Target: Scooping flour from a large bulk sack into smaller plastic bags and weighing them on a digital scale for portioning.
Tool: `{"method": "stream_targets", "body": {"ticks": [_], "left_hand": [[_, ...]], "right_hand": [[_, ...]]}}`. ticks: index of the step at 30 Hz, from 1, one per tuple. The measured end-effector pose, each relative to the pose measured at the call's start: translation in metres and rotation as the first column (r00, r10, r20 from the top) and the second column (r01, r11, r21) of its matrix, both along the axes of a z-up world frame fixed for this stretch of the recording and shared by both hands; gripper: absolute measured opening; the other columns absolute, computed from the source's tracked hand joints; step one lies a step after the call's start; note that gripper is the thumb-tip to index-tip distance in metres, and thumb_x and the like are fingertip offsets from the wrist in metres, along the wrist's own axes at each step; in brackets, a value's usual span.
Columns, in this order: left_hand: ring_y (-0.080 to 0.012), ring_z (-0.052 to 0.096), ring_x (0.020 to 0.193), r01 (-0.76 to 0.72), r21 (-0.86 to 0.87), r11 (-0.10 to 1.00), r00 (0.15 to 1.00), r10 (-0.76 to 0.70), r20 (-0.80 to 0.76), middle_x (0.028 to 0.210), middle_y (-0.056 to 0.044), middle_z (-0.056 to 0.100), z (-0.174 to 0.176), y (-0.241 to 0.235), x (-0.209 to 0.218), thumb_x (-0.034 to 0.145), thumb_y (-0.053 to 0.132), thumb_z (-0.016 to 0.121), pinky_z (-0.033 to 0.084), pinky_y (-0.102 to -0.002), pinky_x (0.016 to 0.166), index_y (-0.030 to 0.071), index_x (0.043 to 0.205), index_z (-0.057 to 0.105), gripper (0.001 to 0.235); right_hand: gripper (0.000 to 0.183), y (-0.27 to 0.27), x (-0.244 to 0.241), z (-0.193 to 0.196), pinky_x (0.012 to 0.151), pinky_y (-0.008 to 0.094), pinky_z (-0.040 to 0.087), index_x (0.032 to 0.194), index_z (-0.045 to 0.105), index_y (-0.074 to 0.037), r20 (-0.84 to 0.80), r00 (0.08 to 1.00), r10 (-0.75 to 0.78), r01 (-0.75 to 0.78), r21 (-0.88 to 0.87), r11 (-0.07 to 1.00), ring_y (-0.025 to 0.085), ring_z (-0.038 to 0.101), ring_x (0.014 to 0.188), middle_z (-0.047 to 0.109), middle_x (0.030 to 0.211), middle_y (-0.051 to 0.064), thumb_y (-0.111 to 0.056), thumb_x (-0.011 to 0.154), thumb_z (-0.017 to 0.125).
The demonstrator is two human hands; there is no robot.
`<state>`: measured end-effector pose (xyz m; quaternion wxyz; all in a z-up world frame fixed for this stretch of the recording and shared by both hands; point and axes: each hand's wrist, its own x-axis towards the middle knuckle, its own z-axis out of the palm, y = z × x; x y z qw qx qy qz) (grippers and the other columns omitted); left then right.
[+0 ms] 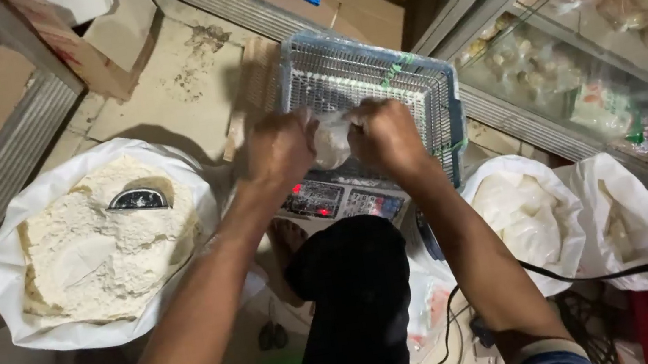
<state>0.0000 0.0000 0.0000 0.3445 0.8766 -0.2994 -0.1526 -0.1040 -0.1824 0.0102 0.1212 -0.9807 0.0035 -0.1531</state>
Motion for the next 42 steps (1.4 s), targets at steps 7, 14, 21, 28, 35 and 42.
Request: {"method": "stream_targets", "body": {"ticks": [7, 14, 21, 28, 35, 42], "left_hand": [[-0.0301, 0.077, 0.088, -0.029, 0.154, 0.988, 0.98, -0.002, 0.198, 0.085, -0.015, 0.076, -0.009, -0.013, -0.017, 0.088, 0.044, 0.075, 0.063, -0.042, 0.071, 0.01, 0.1, 0.076, 0.036], [-0.0361, 0.072, 0.078, -0.122, 0.03, 0.992, 0.946, 0.107, 0.305, 0.081, -0.017, 0.07, -0.029, -0.027, -0.011, 0.077, 0.022, 0.081, 0.059, -0.044, 0.059, 0.004, 0.102, 0.073, 0.032], [-0.0335, 0.077, 0.076, -0.103, -0.055, 0.993, 0.905, 0.117, 0.408, 0.074, -0.017, 0.073, -0.006, -0.004, -0.018, 0.086, 0.047, 0.077, 0.062, -0.044, 0.058, 0.004, 0.096, 0.076, 0.044], [-0.0321, 0.077, 0.092, -0.093, 0.044, 0.995, 0.986, 0.086, 0.14, 0.087, -0.01, 0.078, 0.006, 0.014, -0.012, 0.088, 0.051, 0.065, 0.062, -0.046, 0.076, 0.013, 0.104, 0.072, 0.043], [-0.0363, 0.076, 0.093, -0.121, 0.043, 0.992, 0.972, 0.11, 0.209, 0.089, -0.014, 0.077, 0.008, 0.031, -0.009, 0.091, 0.054, 0.063, 0.06, -0.047, 0.079, 0.012, 0.103, 0.073, 0.045], [-0.0411, 0.075, 0.092, -0.235, 0.086, 0.968, 0.968, 0.224, 0.115, 0.084, -0.015, 0.075, 0.024, 0.117, 0.02, 0.085, 0.036, 0.065, 0.06, -0.054, 0.076, 0.016, 0.096, 0.073, 0.024]], "right_hand": [[0.014, 0.04, -0.003, 0.032, 0.064, 0.042, 0.06, 0.099, 0.081, -0.013, -0.149, 0.981, -0.128, 0.103, -0.166, 0.981, 0.03, 0.076, 0.076, 0.079, 0.086, 0.012, -0.017, 0.088, 0.075], [0.025, 0.024, 0.008, -0.002, 0.064, 0.045, 0.061, 0.107, 0.078, -0.029, -0.343, 0.844, -0.412, 0.188, -0.531, 0.826, 0.026, 0.074, 0.082, 0.069, 0.103, 0.006, -0.023, 0.082, 0.076], [0.022, 0.032, -0.001, 0.031, 0.079, 0.051, 0.057, 0.105, 0.08, -0.035, -0.333, 0.854, -0.399, 0.323, -0.26, 0.91, 0.03, 0.074, 0.094, 0.073, 0.106, 0.002, -0.031, 0.084, 0.073], [0.023, 0.028, -0.013, 0.047, 0.082, 0.052, 0.058, 0.106, 0.08, -0.034, -0.296, 0.882, -0.366, 0.337, -0.147, 0.93, 0.031, 0.074, 0.096, 0.076, 0.105, -0.001, -0.03, 0.085, 0.073], [0.021, 0.02, -0.007, 0.049, 0.076, 0.055, 0.057, 0.104, 0.082, -0.027, -0.201, 0.903, -0.381, 0.362, -0.122, 0.924, 0.039, 0.074, 0.081, 0.075, 0.081, 0.007, -0.027, 0.083, 0.075], [0.03, 0.086, 0.051, 0.035, 0.044, 0.039, 0.054, 0.083, 0.06, -0.016, 0.703, 0.616, 0.356, -0.202, -0.296, 0.934, 0.024, 0.07, 0.058, 0.077, 0.082, 0.0, -0.014, 0.079, 0.09]]}}
